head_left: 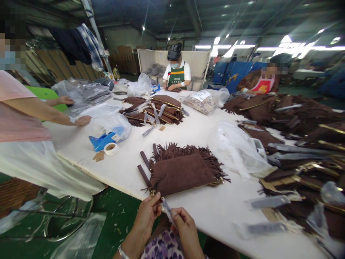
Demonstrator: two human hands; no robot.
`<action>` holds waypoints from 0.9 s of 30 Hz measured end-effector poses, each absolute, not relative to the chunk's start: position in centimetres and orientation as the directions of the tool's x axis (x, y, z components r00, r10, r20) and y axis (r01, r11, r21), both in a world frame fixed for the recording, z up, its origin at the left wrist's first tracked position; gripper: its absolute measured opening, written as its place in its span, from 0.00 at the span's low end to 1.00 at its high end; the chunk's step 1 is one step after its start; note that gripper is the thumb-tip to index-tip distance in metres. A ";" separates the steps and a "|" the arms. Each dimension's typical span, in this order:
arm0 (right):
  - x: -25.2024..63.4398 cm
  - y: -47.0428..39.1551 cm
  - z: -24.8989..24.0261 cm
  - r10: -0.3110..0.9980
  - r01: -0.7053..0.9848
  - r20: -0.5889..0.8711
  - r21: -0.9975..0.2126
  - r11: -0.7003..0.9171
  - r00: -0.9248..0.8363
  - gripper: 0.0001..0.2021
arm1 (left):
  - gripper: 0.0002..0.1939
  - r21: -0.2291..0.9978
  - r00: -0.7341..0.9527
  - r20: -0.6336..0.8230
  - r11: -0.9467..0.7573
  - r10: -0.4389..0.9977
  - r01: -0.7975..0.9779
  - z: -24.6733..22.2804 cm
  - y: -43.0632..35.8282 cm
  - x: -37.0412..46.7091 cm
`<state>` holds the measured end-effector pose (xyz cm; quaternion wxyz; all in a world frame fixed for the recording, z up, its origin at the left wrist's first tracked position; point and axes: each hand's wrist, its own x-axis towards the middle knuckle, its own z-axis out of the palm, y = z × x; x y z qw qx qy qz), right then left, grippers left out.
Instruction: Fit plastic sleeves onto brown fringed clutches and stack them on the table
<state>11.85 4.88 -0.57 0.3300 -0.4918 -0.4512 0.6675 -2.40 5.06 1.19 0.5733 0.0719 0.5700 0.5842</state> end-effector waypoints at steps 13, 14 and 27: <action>12.6 4.0 -0.3 0.857 0.147 -0.332 -0.943 -0.297 -0.395 0.10 | 0.28 0.809 -0.241 -0.573 0.496 0.783 -0.315 1.2 1.0 -1.7; 12.7 3.8 -0.3 0.854 0.196 -0.304 -0.950 -0.242 -0.421 0.09 | 0.28 0.806 -0.215 -0.569 0.487 0.794 -0.336 1.0 0.5 -1.6; 14.2 11.9 1.0 0.712 0.732 0.361 -0.106 0.673 -0.602 0.22 | 0.15 0.403 -0.204 0.268 0.083 0.942 0.912 0.7 3.7 -7.1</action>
